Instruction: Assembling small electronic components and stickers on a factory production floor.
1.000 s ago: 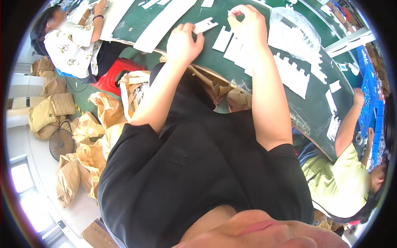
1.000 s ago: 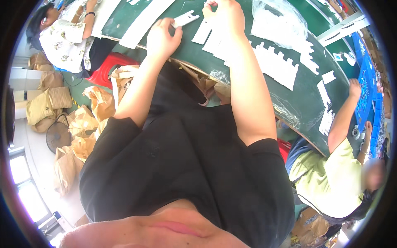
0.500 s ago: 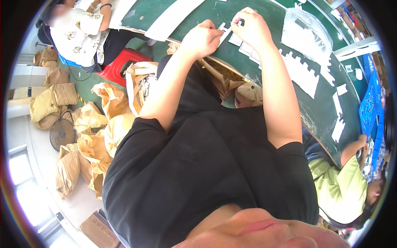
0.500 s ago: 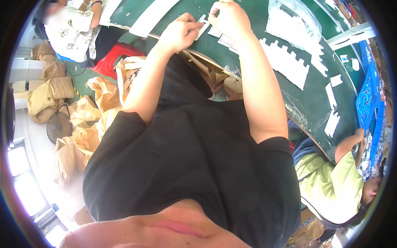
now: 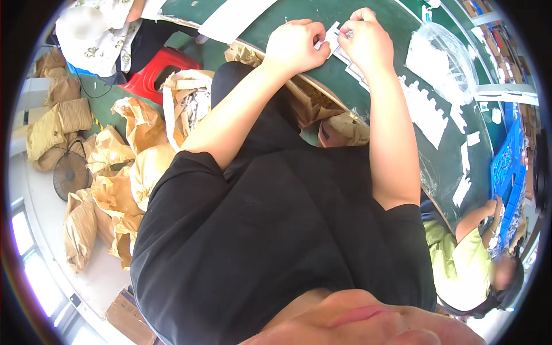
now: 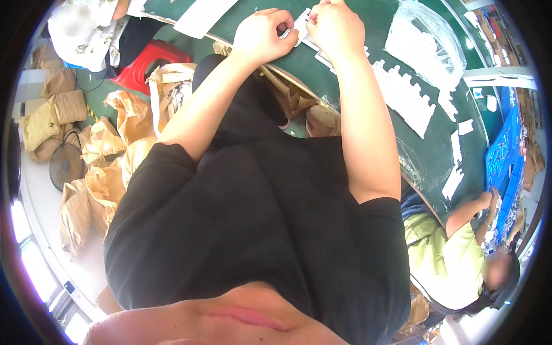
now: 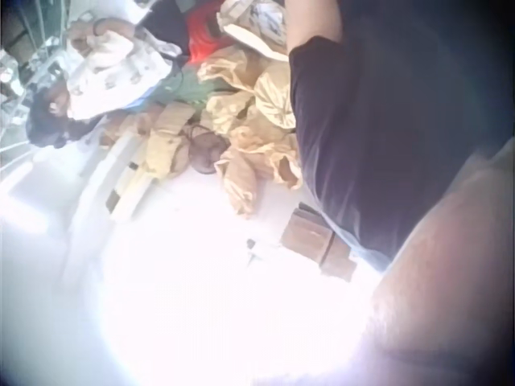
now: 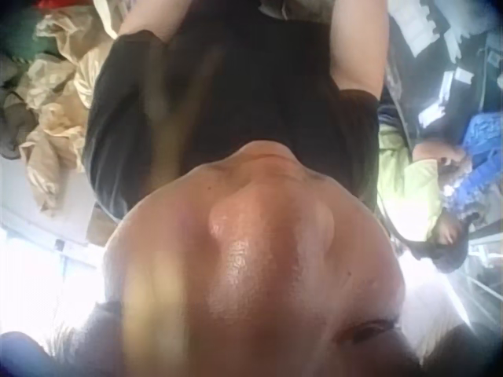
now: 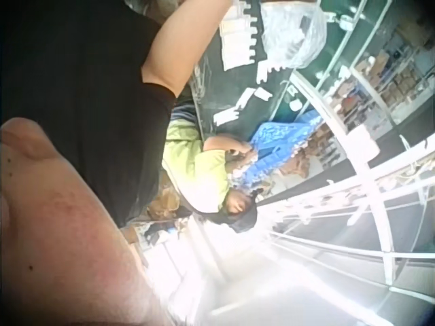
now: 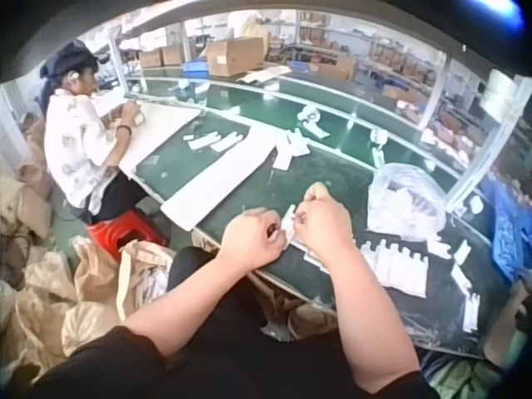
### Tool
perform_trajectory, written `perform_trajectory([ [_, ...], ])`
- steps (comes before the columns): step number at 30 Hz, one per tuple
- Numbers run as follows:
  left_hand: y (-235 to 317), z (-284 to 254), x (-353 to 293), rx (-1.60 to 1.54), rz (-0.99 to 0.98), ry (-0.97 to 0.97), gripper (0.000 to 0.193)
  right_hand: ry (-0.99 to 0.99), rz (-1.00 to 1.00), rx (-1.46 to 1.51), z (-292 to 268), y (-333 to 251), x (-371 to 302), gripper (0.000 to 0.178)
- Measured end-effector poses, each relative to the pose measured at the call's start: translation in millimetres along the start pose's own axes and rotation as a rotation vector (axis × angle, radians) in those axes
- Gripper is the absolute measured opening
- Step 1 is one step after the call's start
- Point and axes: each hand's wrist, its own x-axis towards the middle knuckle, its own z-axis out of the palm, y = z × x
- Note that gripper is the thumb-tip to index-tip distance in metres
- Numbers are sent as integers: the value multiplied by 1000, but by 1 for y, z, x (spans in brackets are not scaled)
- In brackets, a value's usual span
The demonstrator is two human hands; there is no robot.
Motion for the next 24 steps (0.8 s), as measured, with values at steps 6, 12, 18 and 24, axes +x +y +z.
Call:
perform_trajectory([
  [6, 3, -6, -3, 4, 95, 69, 18, -22, 10, -39, 6, 0, 1, 12],
  [12, -3, -4, -2, 0, 140, 86, 19, 311, -394, 790, 16, 2, 3, 7],
  [18, -4, -8, -3, -18, 137, 56, 19, -84, -16, -132, 12, -8, 2, 13],
  [24, -5, -8, -5, 0, 133, 45, 19, -163, 16, -247, 5, -20, -4, 17],
])
